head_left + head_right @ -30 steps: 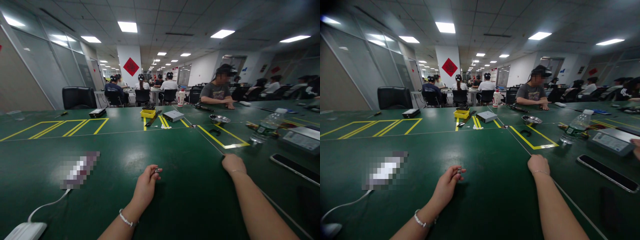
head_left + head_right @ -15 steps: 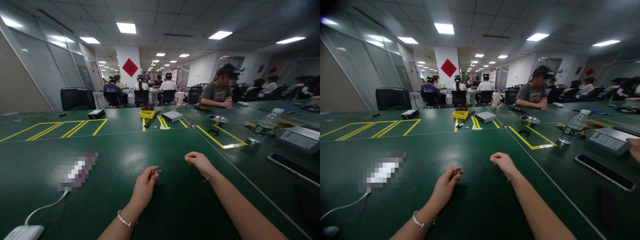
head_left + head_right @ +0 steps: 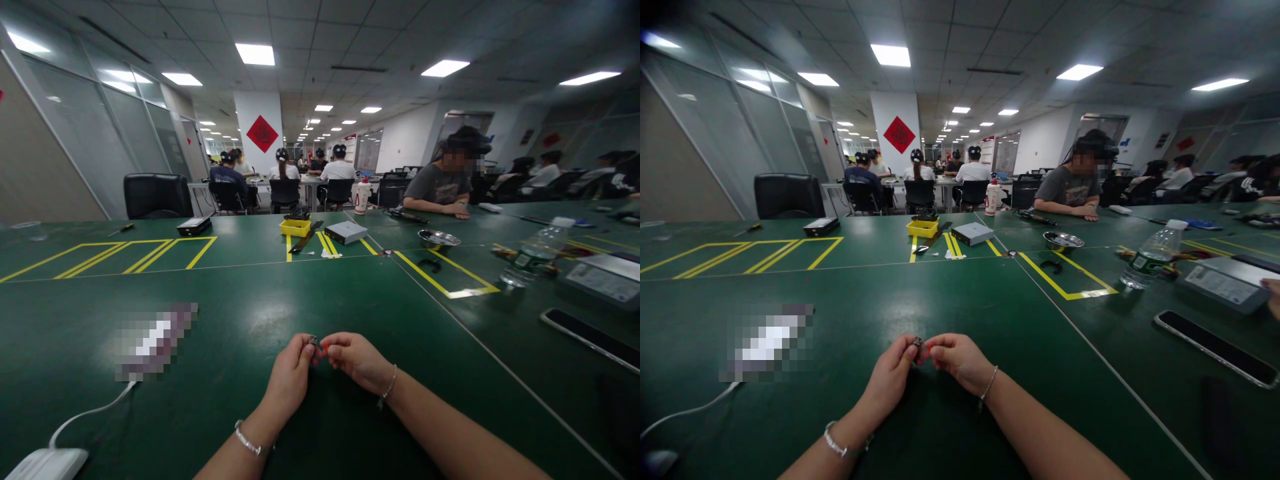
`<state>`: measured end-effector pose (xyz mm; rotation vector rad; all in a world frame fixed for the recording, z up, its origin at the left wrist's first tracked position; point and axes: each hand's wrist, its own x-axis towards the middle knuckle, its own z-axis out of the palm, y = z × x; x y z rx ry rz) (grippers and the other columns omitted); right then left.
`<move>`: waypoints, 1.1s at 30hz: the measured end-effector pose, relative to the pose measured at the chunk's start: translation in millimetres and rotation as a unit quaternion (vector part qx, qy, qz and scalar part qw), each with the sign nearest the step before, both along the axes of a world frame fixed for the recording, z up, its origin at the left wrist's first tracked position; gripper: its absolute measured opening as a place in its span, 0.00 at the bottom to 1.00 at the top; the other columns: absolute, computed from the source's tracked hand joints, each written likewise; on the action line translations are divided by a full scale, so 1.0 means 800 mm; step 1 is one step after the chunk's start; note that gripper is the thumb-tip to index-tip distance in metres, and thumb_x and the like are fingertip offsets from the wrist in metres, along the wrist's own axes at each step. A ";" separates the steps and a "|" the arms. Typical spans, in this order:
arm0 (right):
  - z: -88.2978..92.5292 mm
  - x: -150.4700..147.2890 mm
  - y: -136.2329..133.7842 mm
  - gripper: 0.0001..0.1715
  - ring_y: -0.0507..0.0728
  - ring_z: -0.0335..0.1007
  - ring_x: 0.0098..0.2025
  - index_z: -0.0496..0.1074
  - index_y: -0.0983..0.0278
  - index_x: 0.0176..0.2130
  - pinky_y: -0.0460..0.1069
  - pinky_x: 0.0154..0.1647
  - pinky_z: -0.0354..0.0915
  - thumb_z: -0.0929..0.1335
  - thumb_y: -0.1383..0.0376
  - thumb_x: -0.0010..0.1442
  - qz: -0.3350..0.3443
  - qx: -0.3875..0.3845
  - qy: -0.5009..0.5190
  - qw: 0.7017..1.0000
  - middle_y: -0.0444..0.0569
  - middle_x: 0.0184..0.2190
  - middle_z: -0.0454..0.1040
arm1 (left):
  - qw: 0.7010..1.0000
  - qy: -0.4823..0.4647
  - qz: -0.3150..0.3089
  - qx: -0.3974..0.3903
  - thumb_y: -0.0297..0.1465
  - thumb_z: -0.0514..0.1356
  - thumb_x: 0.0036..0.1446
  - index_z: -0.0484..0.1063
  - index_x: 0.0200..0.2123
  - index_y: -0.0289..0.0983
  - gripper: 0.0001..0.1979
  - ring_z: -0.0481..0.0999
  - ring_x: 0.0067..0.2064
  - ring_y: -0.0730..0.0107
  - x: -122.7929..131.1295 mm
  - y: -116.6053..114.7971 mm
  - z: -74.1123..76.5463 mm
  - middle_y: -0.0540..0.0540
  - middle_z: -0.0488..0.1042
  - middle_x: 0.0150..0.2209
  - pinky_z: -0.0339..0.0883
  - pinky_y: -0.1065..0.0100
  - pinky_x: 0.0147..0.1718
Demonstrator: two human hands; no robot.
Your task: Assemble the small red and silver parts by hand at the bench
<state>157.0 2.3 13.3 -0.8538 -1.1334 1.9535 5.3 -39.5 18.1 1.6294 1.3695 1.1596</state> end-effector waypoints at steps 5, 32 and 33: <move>0.001 0.002 -0.002 0.14 0.48 0.65 0.26 0.70 0.70 0.32 0.46 0.30 0.59 0.69 0.61 0.46 0.051 -0.003 0.027 0.998 0.48 0.26 0.72 | 1.000 0.017 -0.012 -0.007 0.33 0.45 0.55 0.64 0.28 0.38 0.11 0.69 0.28 0.72 0.000 -0.001 0.002 0.51 0.70 0.25 0.60 0.71 0.30; -0.002 0.004 0.006 0.11 0.46 0.63 0.24 0.67 0.68 0.27 0.43 0.28 0.58 0.71 0.70 0.41 -0.021 -0.038 0.076 0.996 0.42 0.22 0.68 | 0.999 0.039 0.002 -0.025 0.30 0.54 0.45 0.66 0.29 0.38 0.05 0.65 0.28 0.73 0.000 0.001 -0.003 0.53 0.67 0.25 0.57 0.72 0.28; -0.002 0.004 0.006 0.11 0.46 0.63 0.23 0.67 0.68 0.28 0.43 0.28 0.58 0.71 0.70 0.40 -0.021 -0.039 0.071 0.997 0.42 0.22 0.67 | 0.999 0.043 0.004 -0.025 0.31 0.54 0.46 0.66 0.29 0.38 0.05 0.65 0.27 0.73 0.000 0.001 -0.002 0.53 0.66 0.24 0.57 0.72 0.28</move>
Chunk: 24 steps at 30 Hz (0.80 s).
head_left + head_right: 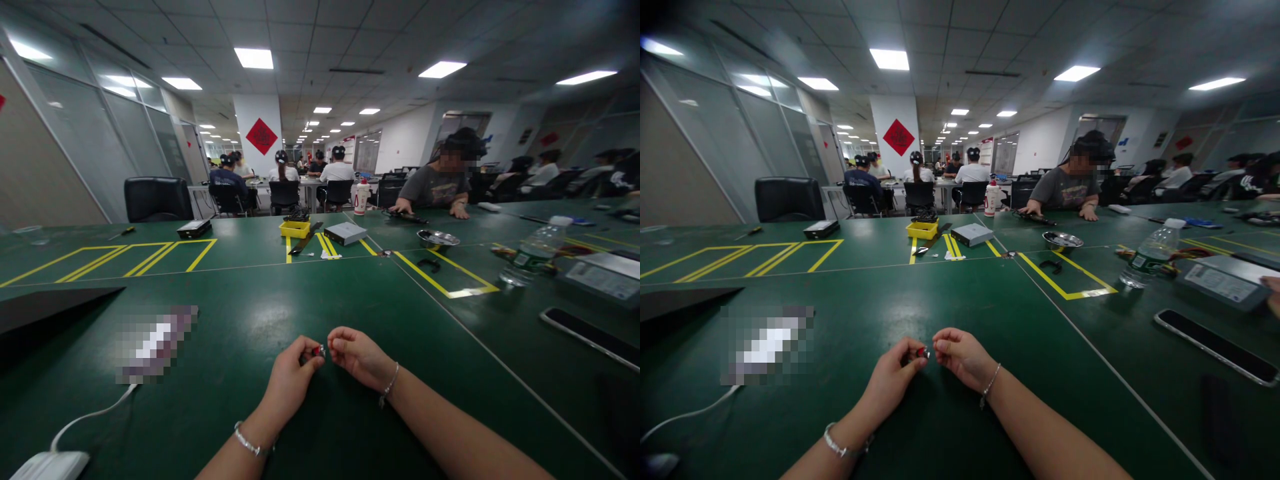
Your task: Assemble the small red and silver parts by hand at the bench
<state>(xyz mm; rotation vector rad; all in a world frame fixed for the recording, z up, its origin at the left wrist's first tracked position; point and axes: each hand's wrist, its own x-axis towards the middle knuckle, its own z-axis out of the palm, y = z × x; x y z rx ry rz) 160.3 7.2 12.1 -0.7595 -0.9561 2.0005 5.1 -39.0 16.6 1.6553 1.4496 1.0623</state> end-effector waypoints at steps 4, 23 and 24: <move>0.000 0.000 0.000 0.10 0.45 0.61 0.22 0.66 0.68 0.28 0.43 0.26 0.57 0.70 0.67 0.43 0.006 -0.007 -0.002 1.000 0.41 0.20 0.66 | 1.000 0.020 0.004 0.002 0.35 0.50 0.51 0.65 0.28 0.38 0.08 0.64 0.24 0.73 0.000 -0.002 0.004 0.54 0.65 0.22 0.56 0.72 0.25; -0.003 0.002 0.001 0.11 0.45 0.60 0.19 0.67 0.68 0.30 0.43 0.22 0.54 0.69 0.64 0.45 0.031 0.012 -0.035 0.999 0.42 0.18 0.66 | 0.999 0.044 -0.005 0.009 0.37 0.48 0.53 0.66 0.25 0.38 0.13 0.65 0.24 0.73 -0.002 -0.002 0.002 0.53 0.67 0.21 0.55 0.73 0.24; -0.002 0.001 0.001 0.11 0.45 0.60 0.19 0.67 0.68 0.29 0.43 0.22 0.54 0.69 0.64 0.45 0.031 0.011 -0.035 0.999 0.41 0.17 0.66 | 0.999 0.034 0.000 0.006 0.37 0.49 0.52 0.66 0.26 0.38 0.11 0.65 0.24 0.73 -0.002 -0.001 0.001 0.53 0.67 0.21 0.56 0.73 0.24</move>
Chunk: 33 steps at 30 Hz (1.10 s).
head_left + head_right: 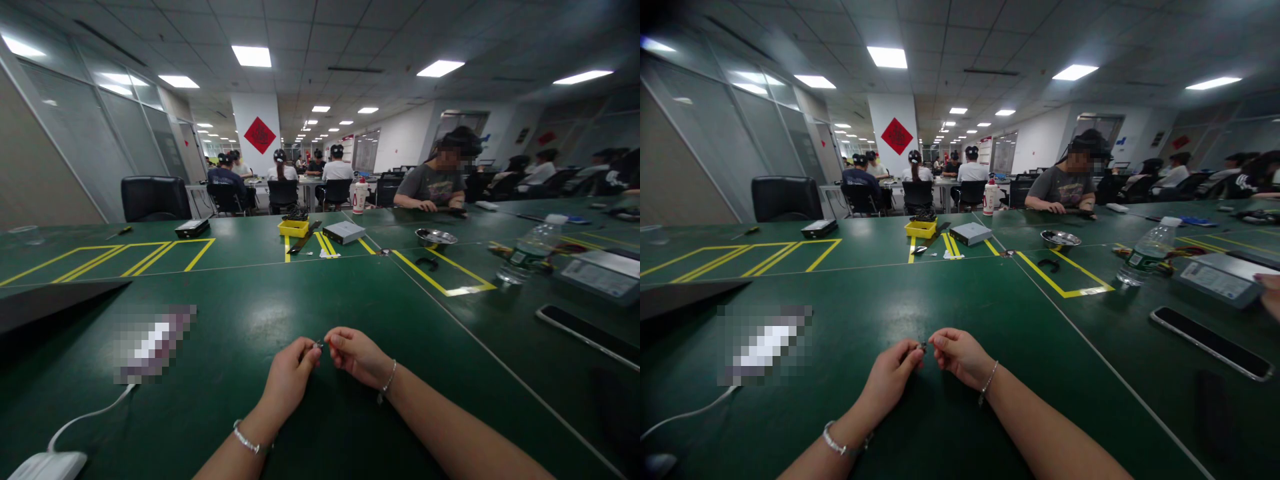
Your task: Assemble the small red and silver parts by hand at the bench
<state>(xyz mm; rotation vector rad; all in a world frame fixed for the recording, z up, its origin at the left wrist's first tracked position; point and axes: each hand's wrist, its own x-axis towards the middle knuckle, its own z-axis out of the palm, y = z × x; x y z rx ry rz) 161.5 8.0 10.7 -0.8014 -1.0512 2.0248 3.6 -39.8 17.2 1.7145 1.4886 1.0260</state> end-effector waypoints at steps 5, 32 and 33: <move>0.002 -0.001 -0.001 0.10 0.46 0.62 0.22 0.67 0.68 0.28 0.44 0.26 0.57 0.70 0.65 0.44 -0.009 0.001 0.030 1.000 0.42 0.20 0.67 | 0.999 -0.037 0.020 0.009 0.31 0.55 0.46 0.66 0.27 0.37 0.04 0.65 0.26 0.74 0.002 0.003 -0.004 0.53 0.68 0.23 0.57 0.73 0.27; 0.002 0.001 -0.002 0.12 0.47 0.64 0.24 0.68 0.68 0.29 0.45 0.29 0.59 0.71 0.67 0.41 0.015 0.007 0.010 1.000 0.45 0.23 0.70 | 0.999 -0.038 0.033 0.005 0.35 0.51 0.50 0.68 0.38 0.38 0.13 0.68 0.28 0.71 -0.002 0.004 -0.005 0.50 0.70 0.26 0.61 0.70 0.29; 0.003 0.001 -0.002 0.11 0.47 0.63 0.23 0.68 0.69 0.29 0.45 0.28 0.58 0.70 0.65 0.43 0.017 0.008 0.006 1.000 0.44 0.22 0.70 | 0.999 -0.041 0.029 0.001 0.36 0.50 0.51 0.68 0.38 0.38 0.14 0.69 0.29 0.70 -0.002 0.004 -0.005 0.49 0.71 0.27 0.61 0.69 0.30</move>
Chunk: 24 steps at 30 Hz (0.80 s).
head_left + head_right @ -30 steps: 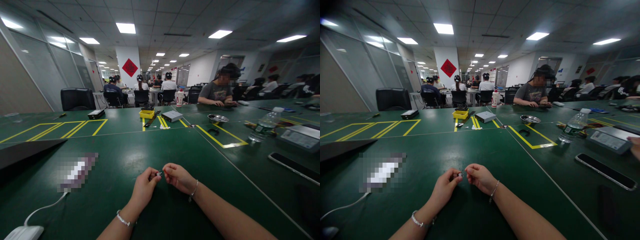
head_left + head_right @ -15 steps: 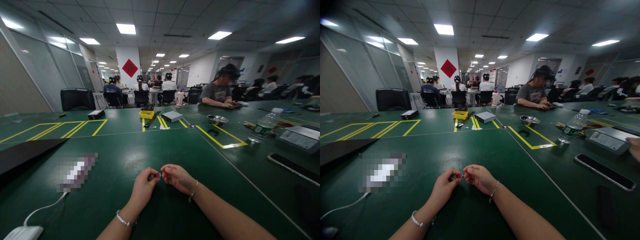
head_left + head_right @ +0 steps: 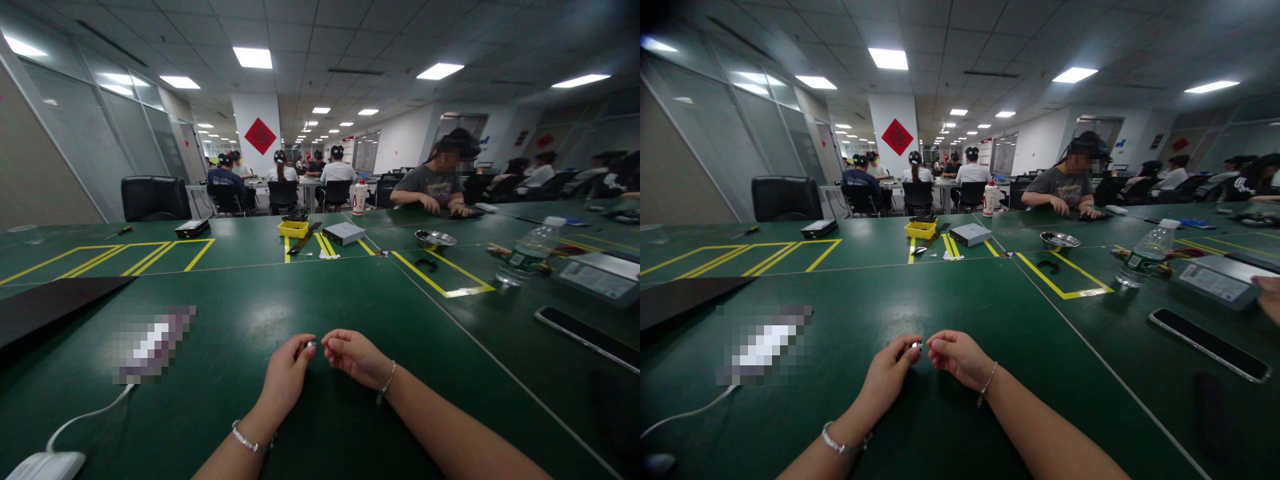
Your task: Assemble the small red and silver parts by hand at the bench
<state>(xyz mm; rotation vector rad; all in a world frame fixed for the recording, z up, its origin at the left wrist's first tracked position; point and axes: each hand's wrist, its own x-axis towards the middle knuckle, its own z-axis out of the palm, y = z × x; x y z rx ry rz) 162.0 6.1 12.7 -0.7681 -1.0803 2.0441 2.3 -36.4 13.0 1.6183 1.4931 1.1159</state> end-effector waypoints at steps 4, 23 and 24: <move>0.000 0.001 -0.001 0.12 0.46 0.61 0.20 0.68 0.69 0.27 0.44 0.24 0.55 0.67 0.61 0.48 0.005 0.009 -0.014 1.000 0.43 0.18 0.67 | 1.000 0.019 -0.004 0.001 0.37 0.47 0.53 0.69 0.34 0.37 0.14 0.69 0.28 0.70 0.000 0.000 0.003 0.50 0.71 0.25 0.61 0.70 0.29; -0.001 0.001 0.000 0.13 0.46 0.62 0.20 0.68 0.68 0.28 0.44 0.24 0.55 0.68 0.59 0.47 0.023 0.005 -0.006 1.000 0.43 0.19 0.68 | 0.998 0.061 -0.014 0.002 0.39 0.44 0.54 0.66 0.21 0.37 0.18 0.67 0.24 0.72 -0.001 -0.004 0.010 0.51 0.68 0.19 0.57 0.72 0.26; -0.001 0.000 0.000 0.13 0.46 0.61 0.20 0.68 0.68 0.27 0.44 0.24 0.56 0.67 0.59 0.47 0.020 0.005 -0.004 1.000 0.43 0.18 0.67 | 0.999 0.048 -0.014 0.000 0.38 0.45 0.53 0.67 0.23 0.37 0.17 0.68 0.24 0.72 -0.001 -0.004 0.010 0.51 0.69 0.20 0.58 0.72 0.26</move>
